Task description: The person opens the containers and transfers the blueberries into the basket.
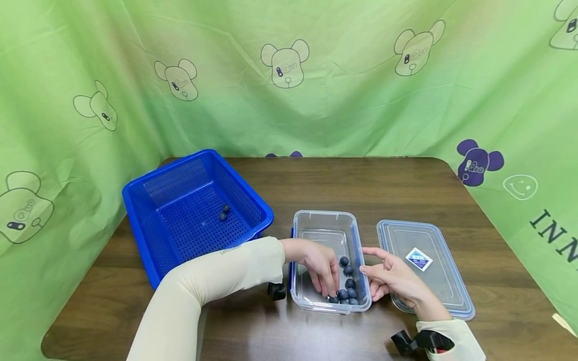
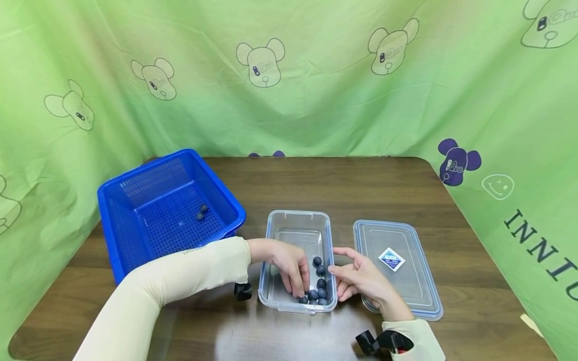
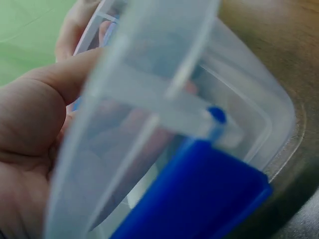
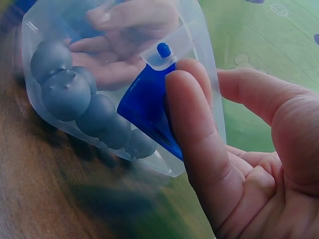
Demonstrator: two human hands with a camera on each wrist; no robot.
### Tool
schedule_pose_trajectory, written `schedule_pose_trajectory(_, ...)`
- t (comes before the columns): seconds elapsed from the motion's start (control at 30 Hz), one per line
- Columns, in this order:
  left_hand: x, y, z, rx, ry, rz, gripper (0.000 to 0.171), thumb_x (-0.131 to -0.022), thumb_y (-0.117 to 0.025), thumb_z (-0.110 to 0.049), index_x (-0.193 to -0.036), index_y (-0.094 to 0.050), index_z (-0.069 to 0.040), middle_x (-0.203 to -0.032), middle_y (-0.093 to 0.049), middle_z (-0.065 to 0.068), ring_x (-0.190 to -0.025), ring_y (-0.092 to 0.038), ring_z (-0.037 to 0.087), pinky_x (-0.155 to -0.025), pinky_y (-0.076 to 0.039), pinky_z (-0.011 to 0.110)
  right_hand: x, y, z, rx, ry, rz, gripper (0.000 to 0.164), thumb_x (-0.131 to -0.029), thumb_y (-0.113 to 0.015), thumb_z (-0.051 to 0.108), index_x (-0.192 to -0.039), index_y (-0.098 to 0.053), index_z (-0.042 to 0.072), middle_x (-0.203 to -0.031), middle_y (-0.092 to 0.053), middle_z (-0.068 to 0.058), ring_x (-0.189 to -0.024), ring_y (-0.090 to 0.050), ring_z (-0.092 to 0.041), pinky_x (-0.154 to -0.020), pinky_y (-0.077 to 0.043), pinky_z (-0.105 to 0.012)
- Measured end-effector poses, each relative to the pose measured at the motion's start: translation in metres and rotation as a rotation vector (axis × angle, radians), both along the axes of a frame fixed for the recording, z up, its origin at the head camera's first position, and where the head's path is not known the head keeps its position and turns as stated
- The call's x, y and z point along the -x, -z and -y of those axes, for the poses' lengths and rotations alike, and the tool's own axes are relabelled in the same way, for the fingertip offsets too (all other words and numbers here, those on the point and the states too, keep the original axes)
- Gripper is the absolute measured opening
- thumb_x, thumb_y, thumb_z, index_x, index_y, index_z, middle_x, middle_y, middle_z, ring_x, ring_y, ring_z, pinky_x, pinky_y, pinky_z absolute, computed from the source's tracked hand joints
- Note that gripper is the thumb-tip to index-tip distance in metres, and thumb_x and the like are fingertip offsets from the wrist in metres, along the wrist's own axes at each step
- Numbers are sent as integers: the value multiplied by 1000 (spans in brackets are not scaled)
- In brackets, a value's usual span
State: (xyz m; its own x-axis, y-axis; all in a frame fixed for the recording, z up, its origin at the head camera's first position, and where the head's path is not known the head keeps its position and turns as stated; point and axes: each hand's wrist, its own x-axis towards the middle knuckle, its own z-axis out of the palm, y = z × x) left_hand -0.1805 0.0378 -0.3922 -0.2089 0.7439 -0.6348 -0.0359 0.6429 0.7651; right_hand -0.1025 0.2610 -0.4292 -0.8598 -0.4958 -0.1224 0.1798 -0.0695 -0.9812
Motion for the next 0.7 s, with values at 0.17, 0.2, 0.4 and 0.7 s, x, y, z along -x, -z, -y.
schedule_pose_trajectory(0.17, -4, 4, -1, 25, 23, 27, 5, -87, -69, 12, -92, -71, 12, -81, -71, 25, -60, -67, 17, -58, -59, 24, 0, 0, 0, 1, -3, -3, 65, -102, -54, 4, -140, -7, -20, -64, -66, 0, -54, -64, -8, -50, -58, -26)
schedule_pose_trajectory(0.2, -5, 5, -1, 30, 28, 33, 6, -87, -69, 11, -92, -71, 12, -81, -71, 25, -59, -67, 17, -57, -59, 24, 0, 0, 0, 1, -4, -5, 65, -102, -54, 4, -140, -7, -20, -64, -66, 0, -54, -64, -8, -50, -58, -26)
schedule_pose_trajectory(0.4, -7, 10, -5, 50, 21, 49, 5, -88, -67, 12, -92, -70, 13, -80, -71, 27, -57, -66, 18, -55, -58, 24, 1, 0, -1, 0, 0, -14, 64, -102, -53, 3, -140, -8, -20, -64, -66, 0, -54, -64, -8, -49, -58, -26)
schedule_pose_trajectory(0.7, -10, 12, -6, 60, 4, 42, 4, -87, -68, 14, -90, -71, 13, -73, -70, 23, -55, -65, 18, -52, -57, 23, 1, 0, 0, -4, 2, -11, 65, -102, -54, 4, -140, -7, -20, -64, -66, 0, -53, -64, -7, -49, -58, -26)
